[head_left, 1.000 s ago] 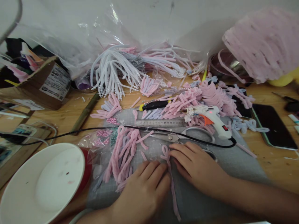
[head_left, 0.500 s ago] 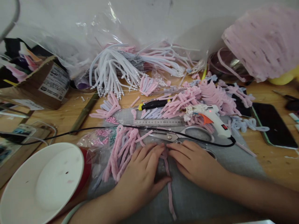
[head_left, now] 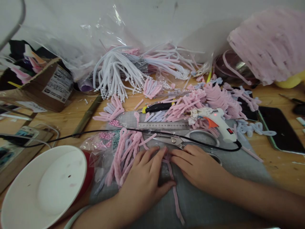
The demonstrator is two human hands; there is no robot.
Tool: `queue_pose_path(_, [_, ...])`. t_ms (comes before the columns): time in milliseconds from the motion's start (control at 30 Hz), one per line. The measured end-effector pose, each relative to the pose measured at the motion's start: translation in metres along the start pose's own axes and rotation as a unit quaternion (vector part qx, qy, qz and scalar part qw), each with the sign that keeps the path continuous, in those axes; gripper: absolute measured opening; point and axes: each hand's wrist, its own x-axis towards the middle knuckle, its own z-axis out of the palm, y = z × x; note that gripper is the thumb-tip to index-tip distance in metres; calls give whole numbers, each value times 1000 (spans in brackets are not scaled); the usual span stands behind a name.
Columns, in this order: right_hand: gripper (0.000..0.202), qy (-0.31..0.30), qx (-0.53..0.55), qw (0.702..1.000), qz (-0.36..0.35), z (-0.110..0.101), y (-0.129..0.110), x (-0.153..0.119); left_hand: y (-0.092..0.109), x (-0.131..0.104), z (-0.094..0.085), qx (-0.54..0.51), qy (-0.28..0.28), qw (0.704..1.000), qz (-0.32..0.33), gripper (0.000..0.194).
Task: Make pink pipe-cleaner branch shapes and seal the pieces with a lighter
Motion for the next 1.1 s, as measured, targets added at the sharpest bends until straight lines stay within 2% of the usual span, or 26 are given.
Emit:
queue_pose_path(267, [21, -21, -7, 1000, -4, -2, 0, 1, 0, -4, 2, -3, 22, 1000, 13, 67])
queue_pose_path(500, [20, -29, -9, 999, 14, -3, -2, 1, 2, -8, 7, 22, 31, 999, 25, 59])
queue_pose_path(833, [18, 2, 10, 1000, -4, -3, 6, 8, 3, -6, 6, 28, 35, 999, 22, 57])
queue_pose_path(1100, [18, 16, 18, 1000, -20, -2, 10, 11, 4, -5, 2, 64, 26, 997, 39, 48])
